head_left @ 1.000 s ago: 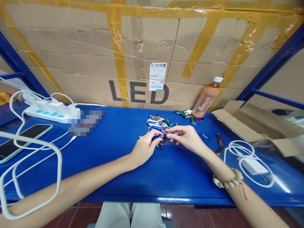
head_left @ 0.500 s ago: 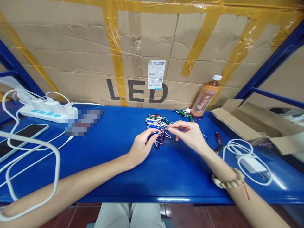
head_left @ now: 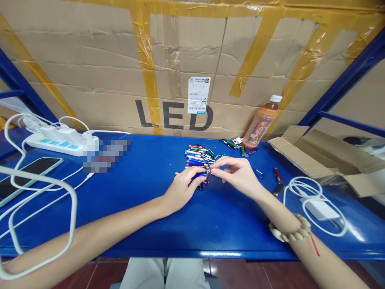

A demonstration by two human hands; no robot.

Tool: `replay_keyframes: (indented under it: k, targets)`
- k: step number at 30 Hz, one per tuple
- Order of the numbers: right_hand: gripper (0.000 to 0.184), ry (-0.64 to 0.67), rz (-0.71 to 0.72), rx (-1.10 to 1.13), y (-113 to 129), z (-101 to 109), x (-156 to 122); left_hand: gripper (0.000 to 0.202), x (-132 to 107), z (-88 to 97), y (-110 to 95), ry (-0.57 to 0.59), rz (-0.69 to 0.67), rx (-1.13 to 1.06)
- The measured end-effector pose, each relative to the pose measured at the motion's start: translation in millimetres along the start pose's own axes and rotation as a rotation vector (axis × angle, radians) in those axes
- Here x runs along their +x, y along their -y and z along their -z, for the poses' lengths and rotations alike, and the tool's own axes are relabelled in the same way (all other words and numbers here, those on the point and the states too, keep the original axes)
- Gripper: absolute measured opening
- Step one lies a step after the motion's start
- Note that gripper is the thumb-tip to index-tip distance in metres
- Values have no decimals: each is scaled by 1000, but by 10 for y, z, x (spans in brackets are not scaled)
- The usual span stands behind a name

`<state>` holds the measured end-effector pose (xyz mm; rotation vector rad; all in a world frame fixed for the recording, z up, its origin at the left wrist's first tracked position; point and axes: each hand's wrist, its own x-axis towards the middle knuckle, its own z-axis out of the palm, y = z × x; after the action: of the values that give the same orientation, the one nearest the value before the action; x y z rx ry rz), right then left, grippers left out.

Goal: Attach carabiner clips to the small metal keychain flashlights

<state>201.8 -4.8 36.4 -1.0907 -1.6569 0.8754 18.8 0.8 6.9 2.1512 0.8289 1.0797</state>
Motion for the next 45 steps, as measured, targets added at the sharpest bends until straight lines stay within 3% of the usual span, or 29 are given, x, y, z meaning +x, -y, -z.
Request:
replay_keyframes:
  k: [9,15,20,23,27,33,39,45]
  targets:
    - [20,129,-50,48,12,35,14,19,-10,-4,27,-34,-98,59]
    - [24,237,-270,173,21,12,-3,16,-60,-9,47,-15,-275,141]
    - [43,212,-423,331,-3,-47,-17,18,-79,9,47,-12,-311,194]
    - [45,176,-455,386,-28,-92,-26,20,-68,22,20,-33,-298,195]
    - [36,81,-384,419,-61,-202,-43,17,-40,21,6,-127,-210,153]
    - [25,-50,-157,297,-95,-302,-59,20,-12,8,58,-207,-76,67]
    - [10,-80,146,100,-86,-209,-26,23,1,31,40,-108,-57,90]
    - [5,65,140,148,-146,-140,15,18,-7,37,52,27,-31,87]
